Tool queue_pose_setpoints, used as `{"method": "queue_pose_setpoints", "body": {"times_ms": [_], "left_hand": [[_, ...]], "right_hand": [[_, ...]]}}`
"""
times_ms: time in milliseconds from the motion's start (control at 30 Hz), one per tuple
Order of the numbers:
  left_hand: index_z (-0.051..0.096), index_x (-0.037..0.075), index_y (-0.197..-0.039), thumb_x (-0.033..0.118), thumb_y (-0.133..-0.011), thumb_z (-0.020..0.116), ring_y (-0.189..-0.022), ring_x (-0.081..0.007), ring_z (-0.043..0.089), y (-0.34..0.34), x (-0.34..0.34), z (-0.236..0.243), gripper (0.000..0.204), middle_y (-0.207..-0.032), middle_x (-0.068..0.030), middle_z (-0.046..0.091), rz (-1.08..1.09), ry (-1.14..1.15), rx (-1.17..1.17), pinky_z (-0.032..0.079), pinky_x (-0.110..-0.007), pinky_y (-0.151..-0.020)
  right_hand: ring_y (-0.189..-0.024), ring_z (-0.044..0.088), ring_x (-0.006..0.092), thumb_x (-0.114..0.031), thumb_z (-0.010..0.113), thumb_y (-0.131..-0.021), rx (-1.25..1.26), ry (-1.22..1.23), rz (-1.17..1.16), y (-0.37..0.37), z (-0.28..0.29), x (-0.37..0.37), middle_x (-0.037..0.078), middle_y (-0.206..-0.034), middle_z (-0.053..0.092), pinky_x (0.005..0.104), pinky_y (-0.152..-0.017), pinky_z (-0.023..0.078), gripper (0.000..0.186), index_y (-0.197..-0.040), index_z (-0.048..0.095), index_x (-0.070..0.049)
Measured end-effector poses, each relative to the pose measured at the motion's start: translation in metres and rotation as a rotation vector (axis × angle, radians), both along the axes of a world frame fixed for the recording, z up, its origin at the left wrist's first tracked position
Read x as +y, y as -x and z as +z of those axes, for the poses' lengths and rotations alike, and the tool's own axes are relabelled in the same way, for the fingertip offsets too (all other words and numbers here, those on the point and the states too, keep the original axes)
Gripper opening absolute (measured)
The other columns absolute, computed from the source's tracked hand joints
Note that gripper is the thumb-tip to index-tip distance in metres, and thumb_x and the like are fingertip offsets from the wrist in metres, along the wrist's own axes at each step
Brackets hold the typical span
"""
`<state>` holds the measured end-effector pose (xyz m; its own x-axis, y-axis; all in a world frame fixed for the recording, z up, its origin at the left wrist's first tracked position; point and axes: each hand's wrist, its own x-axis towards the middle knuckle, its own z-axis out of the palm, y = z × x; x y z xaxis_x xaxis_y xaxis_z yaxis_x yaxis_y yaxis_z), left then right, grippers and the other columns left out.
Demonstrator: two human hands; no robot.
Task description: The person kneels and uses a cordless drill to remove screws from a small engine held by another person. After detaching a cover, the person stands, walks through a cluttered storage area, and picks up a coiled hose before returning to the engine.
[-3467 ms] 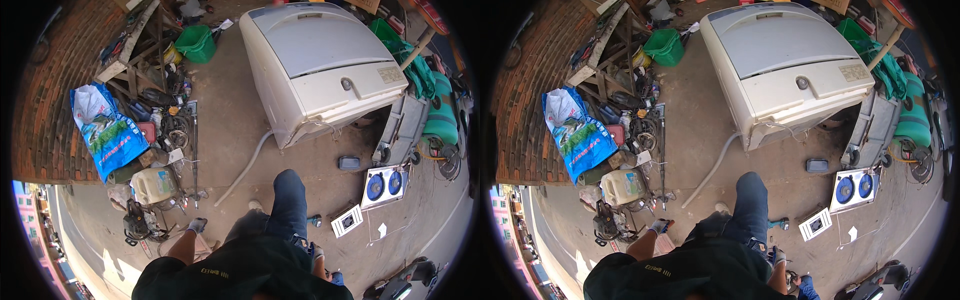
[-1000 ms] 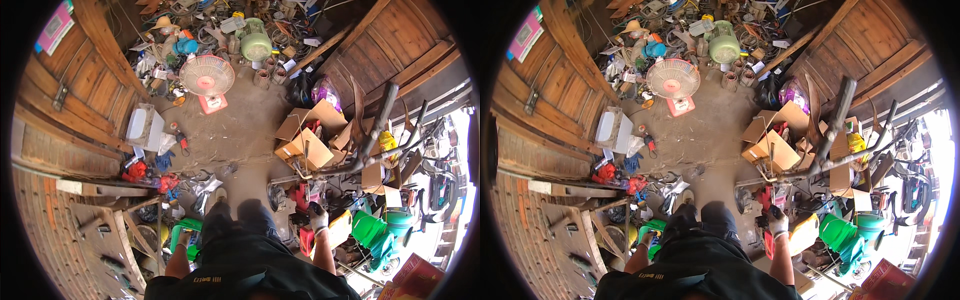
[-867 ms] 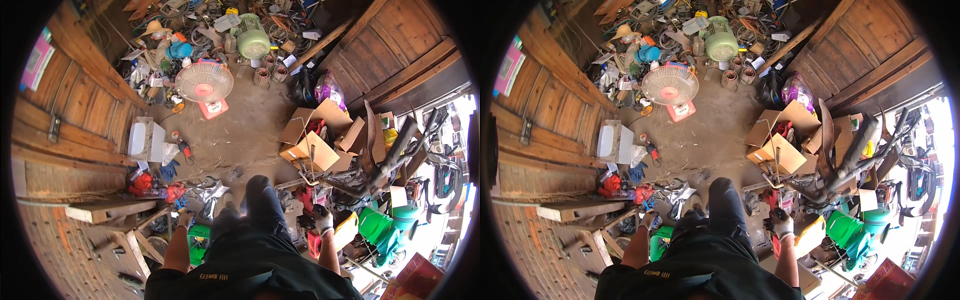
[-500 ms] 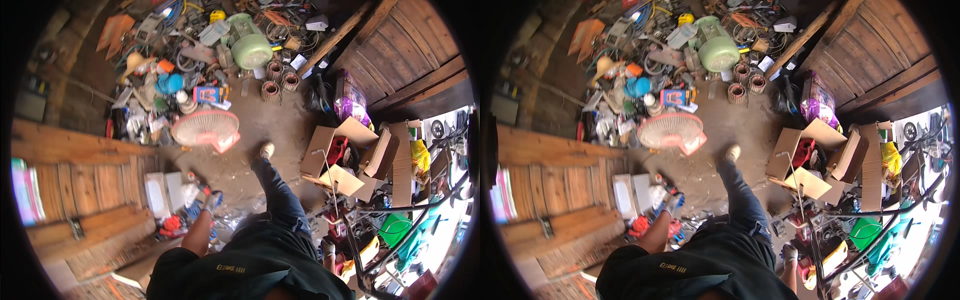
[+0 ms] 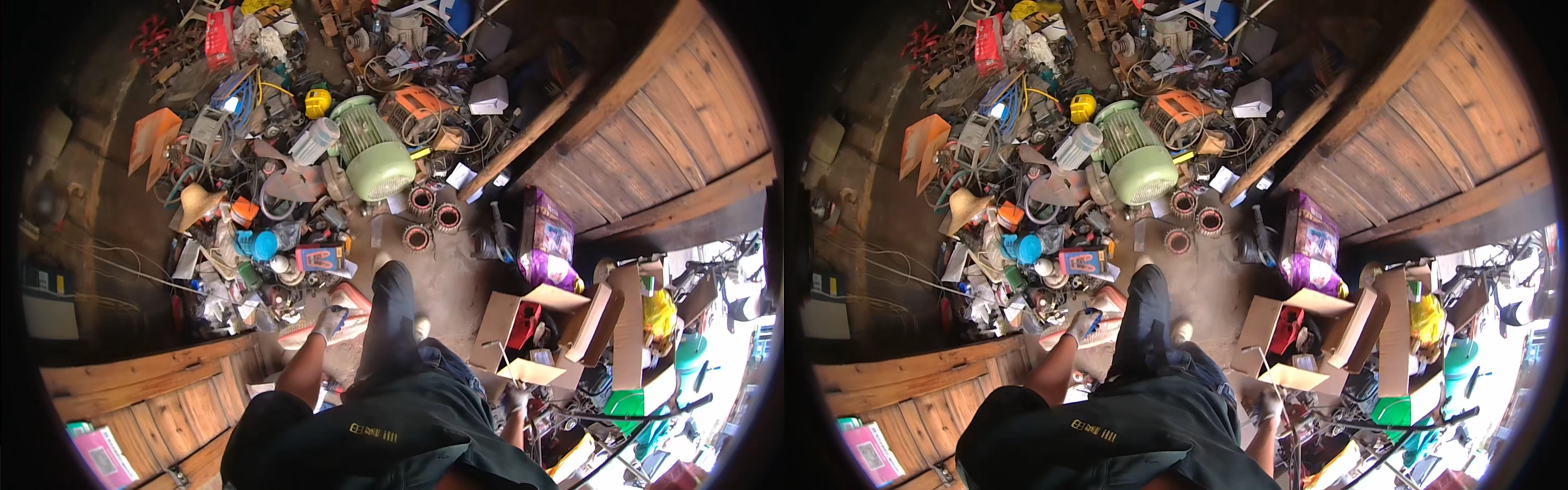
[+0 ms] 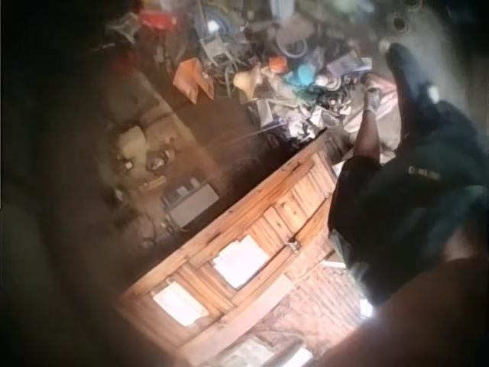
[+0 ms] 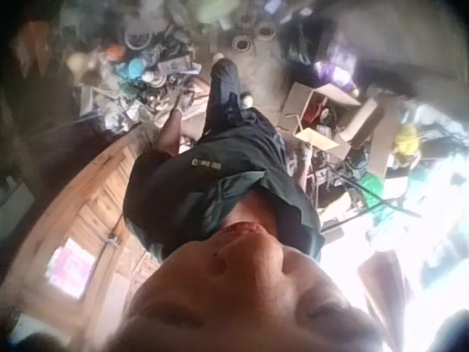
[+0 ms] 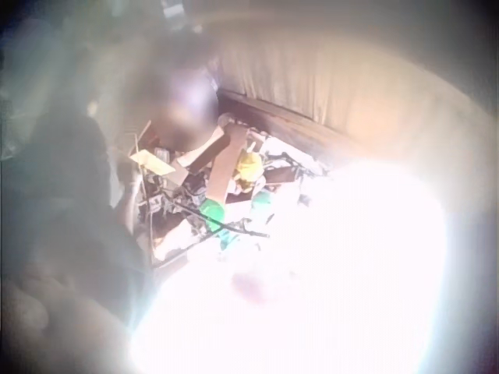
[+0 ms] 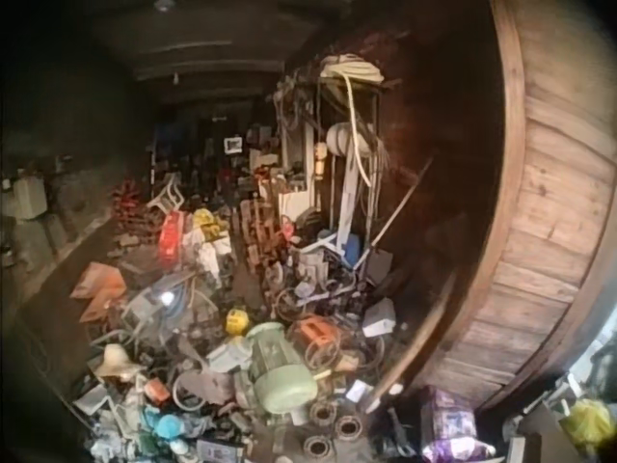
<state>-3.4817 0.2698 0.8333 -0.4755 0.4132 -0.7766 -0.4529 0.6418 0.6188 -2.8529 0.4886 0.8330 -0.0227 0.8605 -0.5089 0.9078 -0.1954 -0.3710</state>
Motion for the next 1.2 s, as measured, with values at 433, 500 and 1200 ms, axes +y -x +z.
{"method": "queue_pose_setpoints", "body": {"times_ms": [433, 500, 1200], "left_hand": [[0.053, 0.007, -0.128, 0.046, -0.079, 0.066, -0.109, -0.0389, 0.059, 0.391, 0.440, -0.033, 0.065, -0.121, -0.0231, 0.060, -0.631, 0.206, 0.653, 0.049, -0.041, -0.094], [0.048, 0.000, -0.131, 0.050, -0.078, 0.067, -0.114, -0.0392, 0.057, 0.429, 0.544, -0.063, 0.076, -0.126, -0.0237, 0.057, -0.774, 0.213, 0.826, 0.047, -0.041, -0.097], [0.060, 0.004, -0.121, 0.058, -0.074, 0.070, -0.114, -0.0315, 0.059, 0.696, 0.946, -0.294, 0.071, -0.121, -0.0186, 0.062, -0.785, 0.407, 0.857, 0.047, -0.041, -0.097]], "right_hand": [[-0.133, 0.041, 0.0360, -0.012, 0.060, -0.092, -0.487, -1.397, 0.474, 0.501, 0.459, 0.642, 0.018, -0.150, 0.033, 0.0407, -0.095, 0.049, 0.056, -0.144, 0.041, -0.021], [-0.131, 0.042, 0.0355, -0.012, 0.060, -0.092, -0.609, -1.260, 0.518, 0.529, 0.447, 0.682, 0.018, -0.148, 0.035, 0.0404, -0.094, 0.049, 0.055, -0.143, 0.042, -0.020], [-0.116, 0.052, 0.0302, -0.007, 0.060, -0.090, -0.687, -0.571, 0.648, 0.546, 0.157, 0.861, 0.014, -0.132, 0.049, 0.0374, -0.091, 0.050, 0.046, -0.134, 0.051, -0.015]]}}
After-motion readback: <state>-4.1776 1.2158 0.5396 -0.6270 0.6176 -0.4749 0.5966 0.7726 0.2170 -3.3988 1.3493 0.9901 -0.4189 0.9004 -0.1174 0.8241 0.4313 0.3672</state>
